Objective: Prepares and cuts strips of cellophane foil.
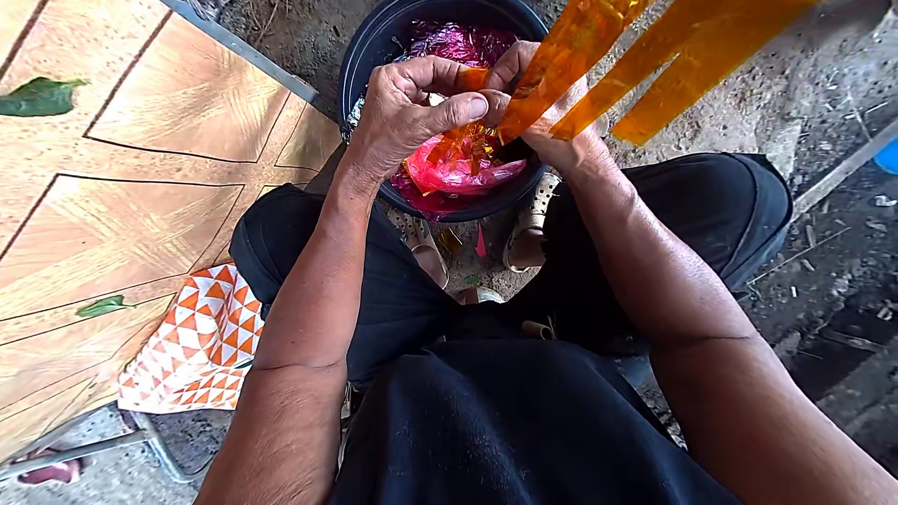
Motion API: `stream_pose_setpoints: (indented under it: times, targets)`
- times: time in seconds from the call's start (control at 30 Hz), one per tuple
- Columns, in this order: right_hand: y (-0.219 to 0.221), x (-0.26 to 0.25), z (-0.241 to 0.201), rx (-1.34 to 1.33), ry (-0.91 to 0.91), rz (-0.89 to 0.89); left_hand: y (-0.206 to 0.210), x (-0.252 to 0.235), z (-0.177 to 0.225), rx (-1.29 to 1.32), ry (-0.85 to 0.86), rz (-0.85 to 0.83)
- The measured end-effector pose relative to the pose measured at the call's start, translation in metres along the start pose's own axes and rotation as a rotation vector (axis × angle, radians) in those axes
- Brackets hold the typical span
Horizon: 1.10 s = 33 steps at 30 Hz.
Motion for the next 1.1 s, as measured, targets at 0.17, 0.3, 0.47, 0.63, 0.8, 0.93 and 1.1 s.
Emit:
stream_pose_setpoints:
  times: [0.17, 0.3, 0.47, 0.63, 0.8, 0.93, 1.1]
  targets:
    - [0.003, 0.001, 0.001, -0.064, -0.009, -0.001, -0.004, -0.002, -0.003, -0.002, -0.013, 0.061]
    - [0.005, -0.003, 0.003, -0.147, -0.052, 0.041, -0.002, -0.003, -0.001, -0.001, 0.015, 0.047]
    - [0.013, -0.014, -0.002, -0.229, -0.071, -0.116, -0.003, -0.011, 0.005, 0.062, 0.104, 0.158]
    - [0.016, -0.026, 0.000, -0.310, -0.013, -0.164, -0.015, -0.028, 0.007, 0.099, 0.073, 0.291]
    - [0.011, -0.044, 0.031, -0.402, 0.096, -0.087, -0.030, -0.050, -0.017, 0.219, -0.026, 0.456]
    - [-0.003, -0.055, 0.069, -0.401, 0.249, -0.014, -0.046, -0.071, -0.054, 0.272, -0.079, 0.576]
    - [-0.027, -0.063, 0.131, -0.344, 0.398, 0.057, -0.060, -0.089, -0.124, 0.407, -0.170, 0.680]
Point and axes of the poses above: each hand's wrist, its own x-axis away from the middle knuckle, its own y-axis out of the palm, z = x × y, the point moved 6 cm from there along -x, towards the middle knuckle, and after that the axes turned 1 degree about -z, right-handed, at the moved point
